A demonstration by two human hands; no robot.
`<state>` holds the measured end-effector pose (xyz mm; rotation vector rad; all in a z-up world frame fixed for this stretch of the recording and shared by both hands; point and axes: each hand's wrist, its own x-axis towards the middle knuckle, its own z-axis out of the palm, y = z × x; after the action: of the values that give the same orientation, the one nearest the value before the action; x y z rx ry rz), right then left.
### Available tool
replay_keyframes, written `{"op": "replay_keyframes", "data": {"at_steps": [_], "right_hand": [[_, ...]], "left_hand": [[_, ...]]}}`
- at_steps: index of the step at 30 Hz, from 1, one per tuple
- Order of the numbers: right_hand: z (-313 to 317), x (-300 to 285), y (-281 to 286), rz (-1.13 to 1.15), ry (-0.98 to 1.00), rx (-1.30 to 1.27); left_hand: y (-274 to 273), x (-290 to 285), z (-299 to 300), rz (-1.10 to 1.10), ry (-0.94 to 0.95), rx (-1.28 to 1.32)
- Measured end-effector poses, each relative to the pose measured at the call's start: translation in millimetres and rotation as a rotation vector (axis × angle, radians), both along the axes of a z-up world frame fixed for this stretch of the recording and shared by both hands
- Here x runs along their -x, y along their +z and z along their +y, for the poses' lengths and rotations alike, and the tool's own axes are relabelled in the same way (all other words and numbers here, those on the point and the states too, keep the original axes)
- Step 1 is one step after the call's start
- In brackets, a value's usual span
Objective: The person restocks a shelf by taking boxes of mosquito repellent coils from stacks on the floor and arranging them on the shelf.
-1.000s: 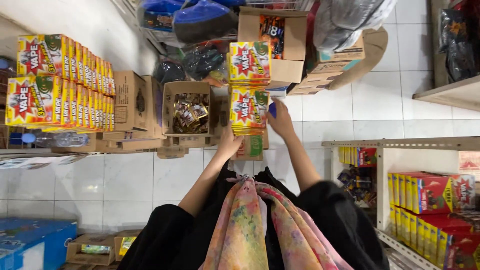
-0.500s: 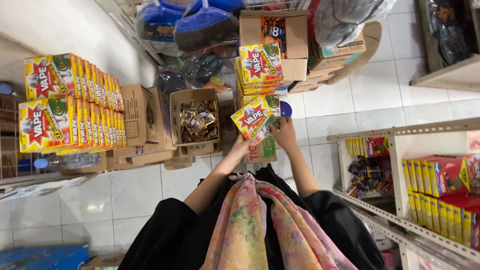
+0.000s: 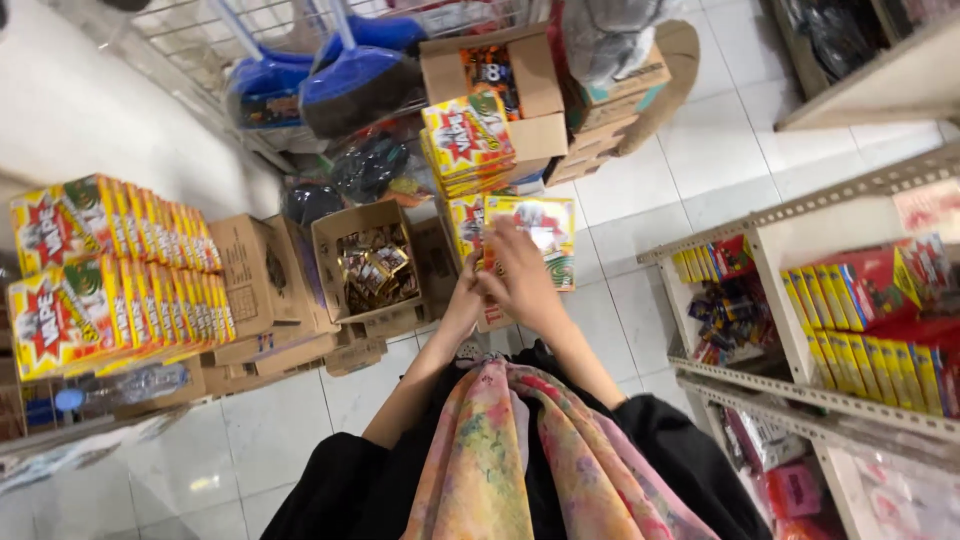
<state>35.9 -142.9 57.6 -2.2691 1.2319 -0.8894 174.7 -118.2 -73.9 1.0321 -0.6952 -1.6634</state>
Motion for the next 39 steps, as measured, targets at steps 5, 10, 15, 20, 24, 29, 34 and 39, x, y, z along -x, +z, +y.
{"op": "replay_keyframes", "data": {"at_steps": [5,10,15,20,24,29,34,39], "right_hand": [[-12.6,54.9,16.5,0.250,-0.201,0.023],[-23.1,154.2,4.8,0.078,-0.573,0.086],[-3.9,170.7,32.5,0.105,-0.324,0.152],[-0.7,273.9,44.2,0.313,-0.551,0.118],[26.0,380.6,36.0,0.137,-0.796,0.046],[67.0,416.1,32.0,-0.289,-0.738,-0.015],[75.0,419.6,32.9,-0.375,-0.769,0.188],[66.6,461.9,33.5,-0.209,-1.033,0.283]], "left_hand": [[36.8,34.1,-4.5,-0.071,-0.094,0.292],[19.9,79.8,-13.1,-0.017,-0.144,0.110],[10.2,153.5,-38.4,-0.029,-0.302,0.251],[51.3,232.8,-58.1,0.112,-0.395,0.142],[90.2,285.5,-62.6,0.063,-0.434,0.061],[135.4,340.2,-74.0,0.159,-0.533,0.084],[168.5,393.8,-95.8,0.069,-0.699,0.165],[177.3,462.6,-131.2,0.095,-0.929,0.342]]}}
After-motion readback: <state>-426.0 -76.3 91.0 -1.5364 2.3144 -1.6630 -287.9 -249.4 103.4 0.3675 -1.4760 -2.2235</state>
